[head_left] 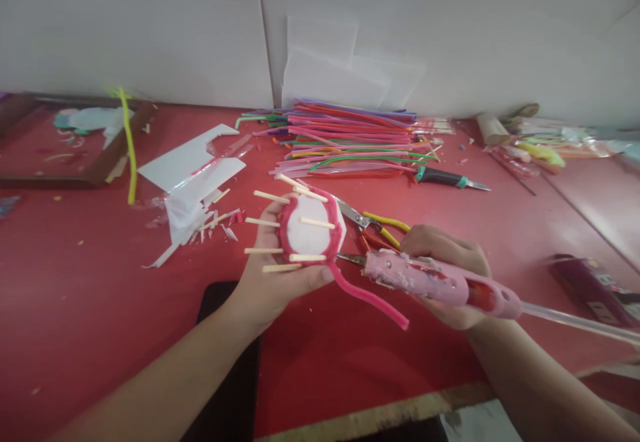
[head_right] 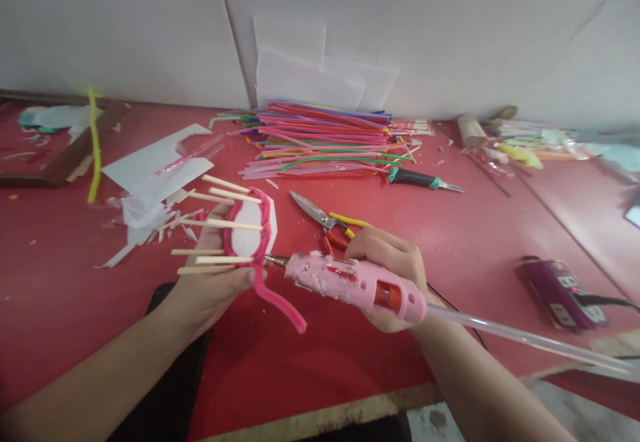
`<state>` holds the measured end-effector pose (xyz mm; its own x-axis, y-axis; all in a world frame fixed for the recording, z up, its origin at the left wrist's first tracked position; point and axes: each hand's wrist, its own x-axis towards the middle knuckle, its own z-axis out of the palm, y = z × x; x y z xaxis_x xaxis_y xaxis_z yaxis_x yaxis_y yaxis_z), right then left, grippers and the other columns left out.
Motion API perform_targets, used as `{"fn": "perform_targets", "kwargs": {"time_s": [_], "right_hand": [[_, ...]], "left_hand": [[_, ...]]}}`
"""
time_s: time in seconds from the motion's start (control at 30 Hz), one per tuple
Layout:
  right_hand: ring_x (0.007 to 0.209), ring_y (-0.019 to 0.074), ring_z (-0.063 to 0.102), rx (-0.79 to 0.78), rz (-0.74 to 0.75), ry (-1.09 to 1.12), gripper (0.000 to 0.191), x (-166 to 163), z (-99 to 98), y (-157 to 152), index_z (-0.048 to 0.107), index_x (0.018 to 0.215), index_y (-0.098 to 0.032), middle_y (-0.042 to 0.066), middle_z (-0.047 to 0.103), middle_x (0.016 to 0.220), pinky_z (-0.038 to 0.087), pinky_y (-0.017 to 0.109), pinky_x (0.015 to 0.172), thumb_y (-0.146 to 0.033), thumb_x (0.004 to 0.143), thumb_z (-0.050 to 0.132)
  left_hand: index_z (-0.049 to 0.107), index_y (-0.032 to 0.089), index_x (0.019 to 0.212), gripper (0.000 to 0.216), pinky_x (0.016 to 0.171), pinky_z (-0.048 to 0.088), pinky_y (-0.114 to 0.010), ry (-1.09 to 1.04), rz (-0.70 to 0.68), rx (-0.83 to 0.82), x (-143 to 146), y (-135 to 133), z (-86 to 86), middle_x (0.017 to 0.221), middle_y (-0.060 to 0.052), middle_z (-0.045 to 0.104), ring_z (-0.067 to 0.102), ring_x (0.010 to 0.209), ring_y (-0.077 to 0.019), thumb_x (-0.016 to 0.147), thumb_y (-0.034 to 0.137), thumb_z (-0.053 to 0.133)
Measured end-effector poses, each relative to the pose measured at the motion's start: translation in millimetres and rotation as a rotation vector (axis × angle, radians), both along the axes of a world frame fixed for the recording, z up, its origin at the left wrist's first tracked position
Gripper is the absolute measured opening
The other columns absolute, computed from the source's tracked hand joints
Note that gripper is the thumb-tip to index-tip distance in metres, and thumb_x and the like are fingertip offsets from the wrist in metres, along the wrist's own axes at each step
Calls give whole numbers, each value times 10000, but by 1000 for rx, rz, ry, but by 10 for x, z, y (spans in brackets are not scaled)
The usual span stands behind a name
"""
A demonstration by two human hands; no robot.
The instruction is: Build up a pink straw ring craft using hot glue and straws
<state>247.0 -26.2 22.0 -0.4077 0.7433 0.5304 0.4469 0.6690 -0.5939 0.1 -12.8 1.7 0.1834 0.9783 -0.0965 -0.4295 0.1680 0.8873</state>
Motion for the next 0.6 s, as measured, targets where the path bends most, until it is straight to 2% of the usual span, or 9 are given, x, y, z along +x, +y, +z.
{"fn": "perform_targets", "kwargs": {"time_s": [0.27, 0.6], "right_hand": [[576, 156, 563, -15, -46, -37, 81, 13, 18, -19, 604, 878, -231, 25, 594, 717, 429, 297, 489, -238, 802, 576], [569, 163, 563, -8, -79, 3, 96, 13, 14, -23, 587, 885, -232, 26, 611, 718, 442, 301, 488, -226, 790, 580]], "left_hand": [[493, 417, 1311, 948, 733, 571, -300, -10, 4, 0, 5, 13, 18, 1203, 13, 655, 645, 820, -164, 514, 201, 959], [485, 413, 1317, 937, 735, 576, -305, 10, -2, 26, 0, 16, 15, 1191, 12, 658, 665, 864, -180, 534, 175, 941]]}}
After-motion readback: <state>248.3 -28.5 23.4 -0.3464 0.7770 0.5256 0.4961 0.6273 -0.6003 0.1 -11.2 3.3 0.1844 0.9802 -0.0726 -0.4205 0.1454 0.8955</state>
